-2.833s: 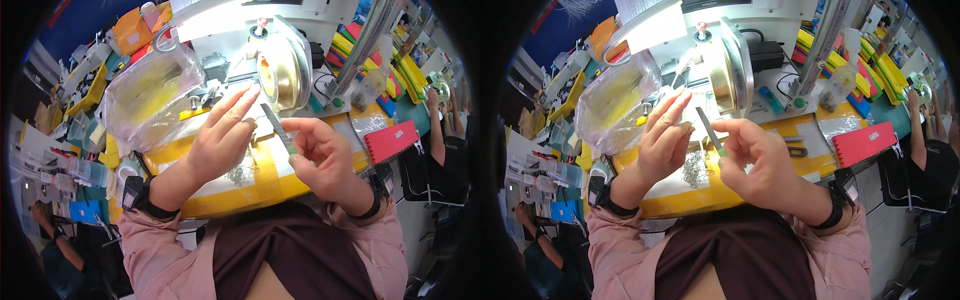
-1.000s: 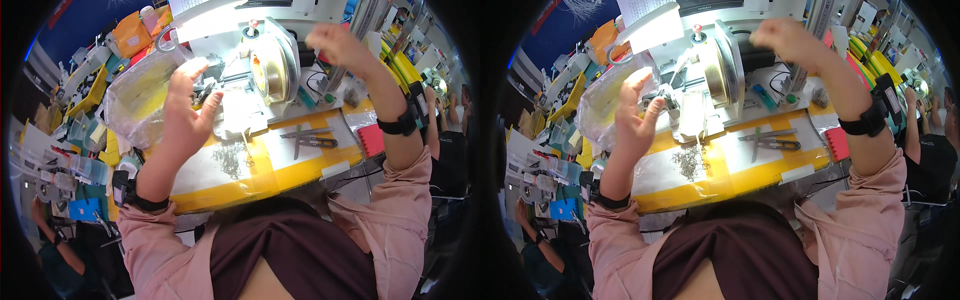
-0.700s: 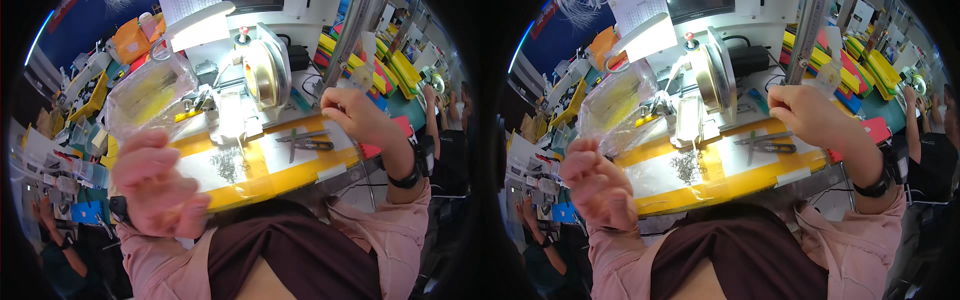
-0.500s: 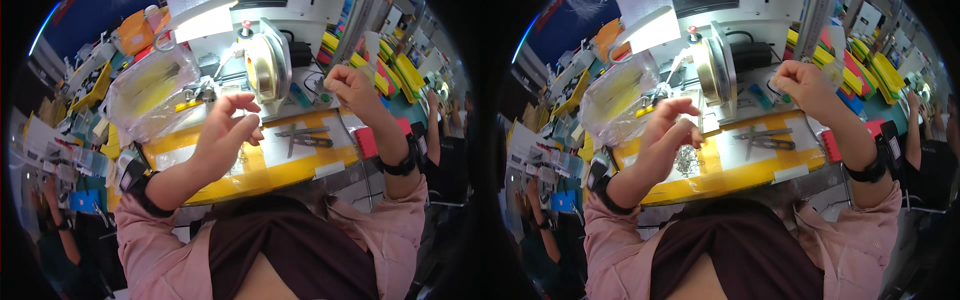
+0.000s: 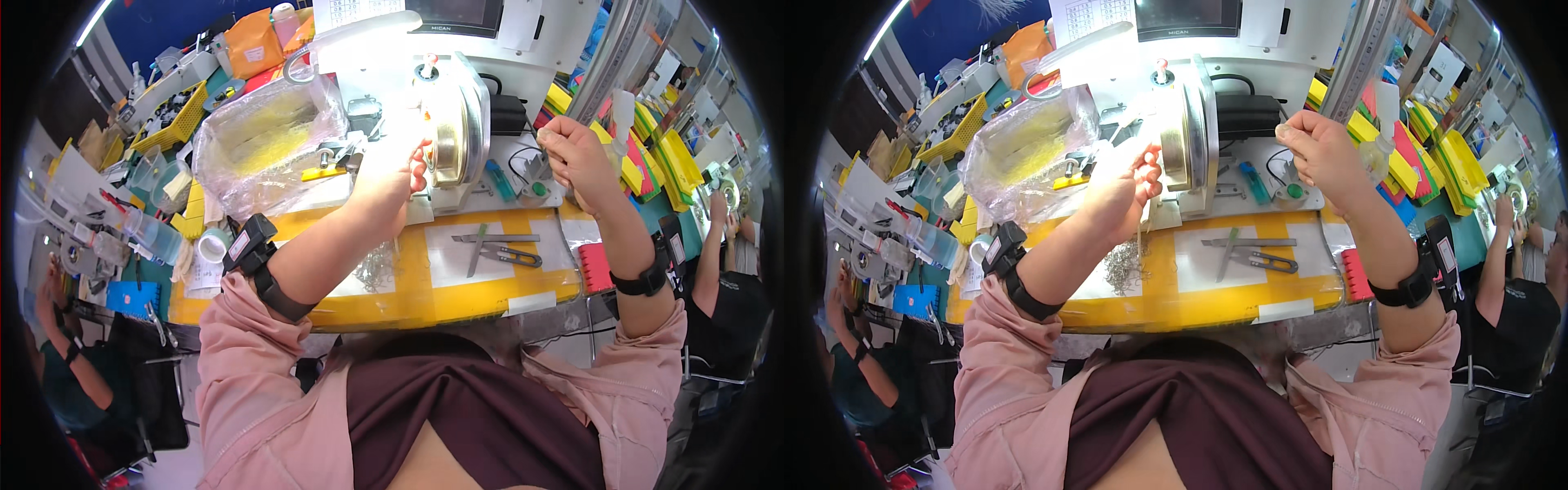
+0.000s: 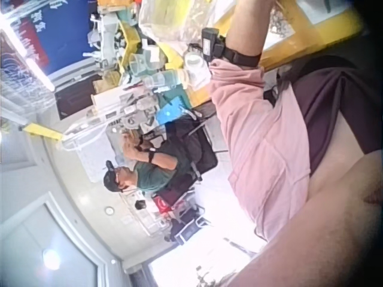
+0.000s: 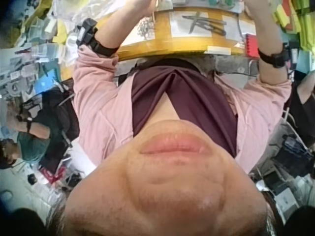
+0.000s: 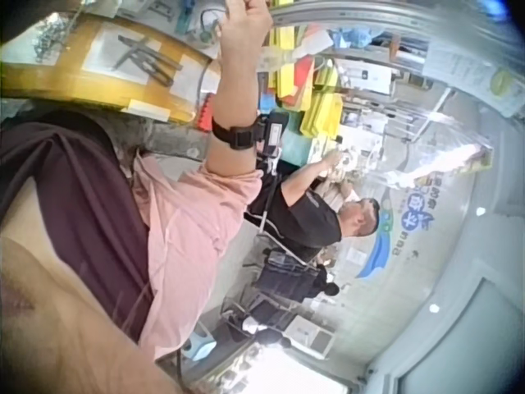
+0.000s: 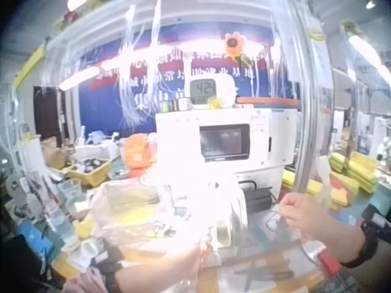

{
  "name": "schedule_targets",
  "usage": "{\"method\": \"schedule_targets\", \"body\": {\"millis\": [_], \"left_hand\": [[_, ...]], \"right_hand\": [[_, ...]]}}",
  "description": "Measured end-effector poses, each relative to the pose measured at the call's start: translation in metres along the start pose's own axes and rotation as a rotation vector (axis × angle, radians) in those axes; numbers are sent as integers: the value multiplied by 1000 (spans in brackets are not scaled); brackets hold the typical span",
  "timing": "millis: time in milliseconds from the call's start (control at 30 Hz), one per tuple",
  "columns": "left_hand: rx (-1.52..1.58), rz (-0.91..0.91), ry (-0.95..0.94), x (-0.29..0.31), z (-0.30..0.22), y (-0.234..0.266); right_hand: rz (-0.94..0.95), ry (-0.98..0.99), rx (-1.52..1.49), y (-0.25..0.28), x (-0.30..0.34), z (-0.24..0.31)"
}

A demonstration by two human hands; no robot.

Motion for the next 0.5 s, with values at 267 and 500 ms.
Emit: {"method": "schedule_targets", "body": {"millis": [267,500], "left_hand": [[-85,-94,-58,-2,-1,-11],[0,29,15,-18,-5,8]], "right_hand": [[27,100,288,-17,-11,3],[-252,363,658,-17,-27,11]]}}
Point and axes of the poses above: each hand's wrist, its own x-axis away from the middle knuckle, its own y-axis out of the back of the hand, z = x × y, the point moved 1 cm from there along -x, towards the middle knuckle, and after that the axes turned 14 degrees about x, right-handed, at the moved point
